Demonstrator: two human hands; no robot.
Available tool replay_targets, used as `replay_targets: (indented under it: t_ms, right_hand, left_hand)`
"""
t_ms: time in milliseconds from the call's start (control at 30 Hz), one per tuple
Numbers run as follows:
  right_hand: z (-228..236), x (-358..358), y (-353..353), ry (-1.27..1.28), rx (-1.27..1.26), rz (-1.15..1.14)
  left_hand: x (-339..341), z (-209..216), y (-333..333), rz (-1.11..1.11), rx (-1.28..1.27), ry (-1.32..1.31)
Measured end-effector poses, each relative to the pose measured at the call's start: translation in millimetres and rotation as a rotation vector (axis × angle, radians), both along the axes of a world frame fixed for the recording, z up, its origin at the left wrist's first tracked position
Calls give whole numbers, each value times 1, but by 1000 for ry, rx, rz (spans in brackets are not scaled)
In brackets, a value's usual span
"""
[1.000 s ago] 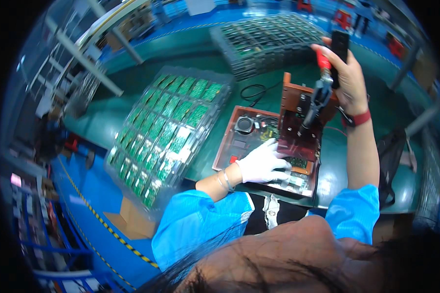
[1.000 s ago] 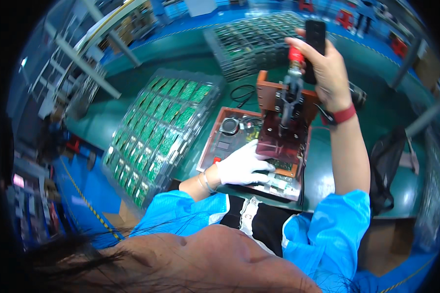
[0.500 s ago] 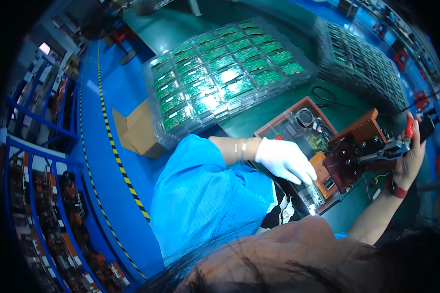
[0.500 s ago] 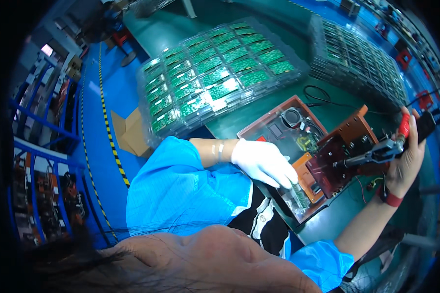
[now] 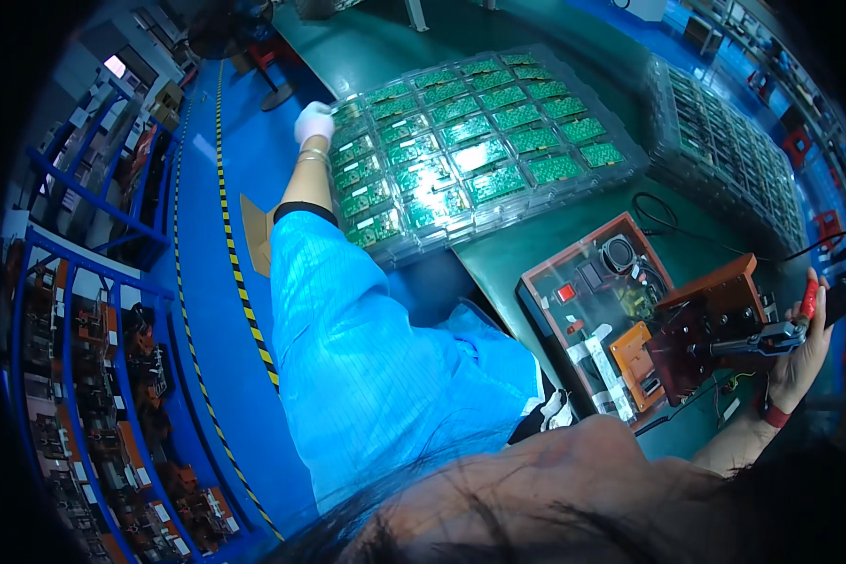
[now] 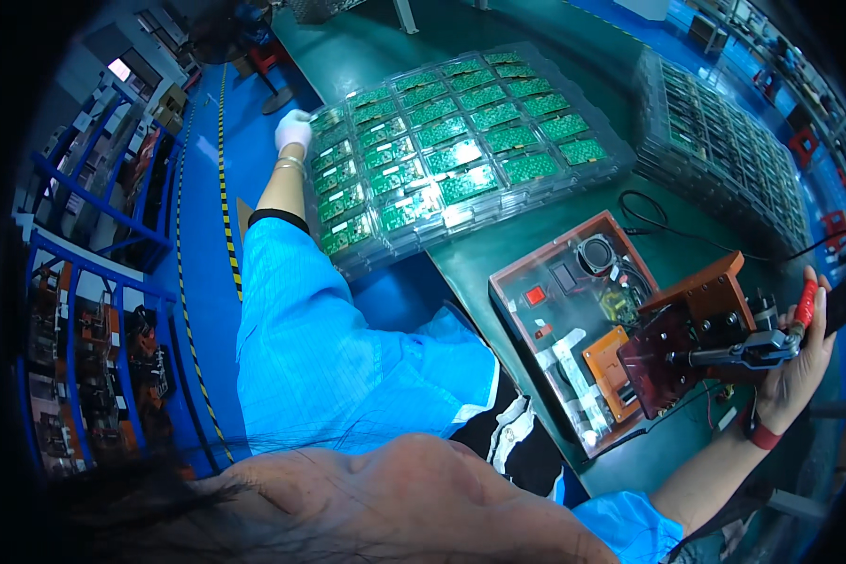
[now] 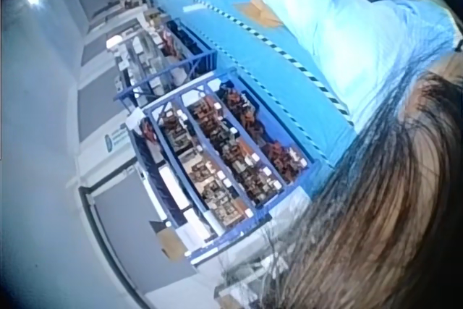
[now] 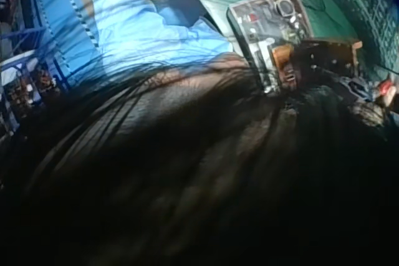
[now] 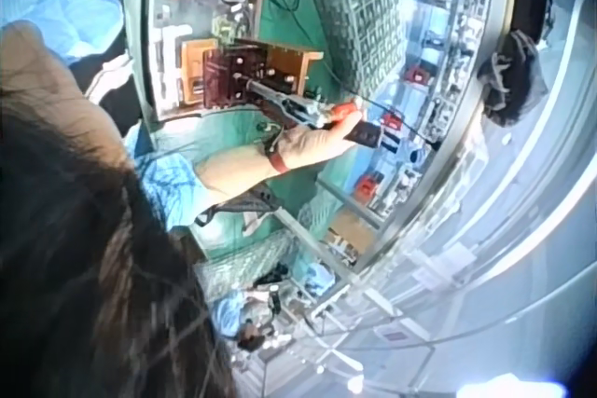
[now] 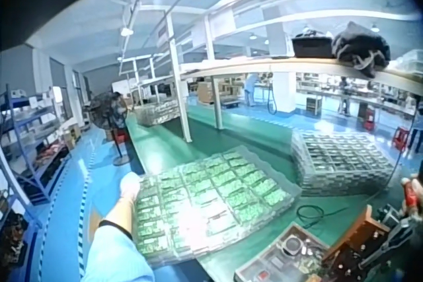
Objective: Testing electronic circuit boards using a manual press-down fixture at a manufacturing station.
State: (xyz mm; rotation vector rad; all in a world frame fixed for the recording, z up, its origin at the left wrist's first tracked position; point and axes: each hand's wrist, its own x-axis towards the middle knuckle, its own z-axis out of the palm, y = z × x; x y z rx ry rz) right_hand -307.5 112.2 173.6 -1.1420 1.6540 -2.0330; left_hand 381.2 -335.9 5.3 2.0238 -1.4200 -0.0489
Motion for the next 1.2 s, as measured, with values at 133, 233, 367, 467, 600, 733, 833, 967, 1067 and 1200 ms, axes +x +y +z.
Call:
replay_targets:
  t_ms: [133, 233, 367, 467, 600, 733, 833, 967, 1067, 1200]
  right_hand:
    - [1, -7, 0, -44, -27, 71]
    - [-1, -3, 3, -68, -25, 63]
    - [-2, -4, 6, -106, -33, 49]
    - [0, -7, 4, -92, -26, 80]
    - [1, 2, 2, -58, 2, 35]
    - [2, 3, 3, -41, 29, -15]
    - [-7, -8, 1, -79, 5, -17]
    - [-1, -7, 6, -50, 3, 2]
    - [-10, -7, -11, -67, 1, 31]
    - [-1, 9, -3, -62, -15, -91]
  left_hand:
    - [27, -15, -12, -39, 157, 10]
    - [-3, -14, -23, -68, 215, -43]
    - [-71, 11, -15, -106, 187, -180]
    - [-84, -15, -41, -297, 173, -200]
    - [-112, -14, -56, -464, 253, -459]
    - [-136, 2, -47, -469, 317, -616]
    - [-146, 25, -28, -387, 236, -486]
    - [-167, 38, -12, -659, -371, -311]
    - [-195, 63, 41, -888, -598, -180]
    - [-271, 96, 129, -1330, -74, -18]
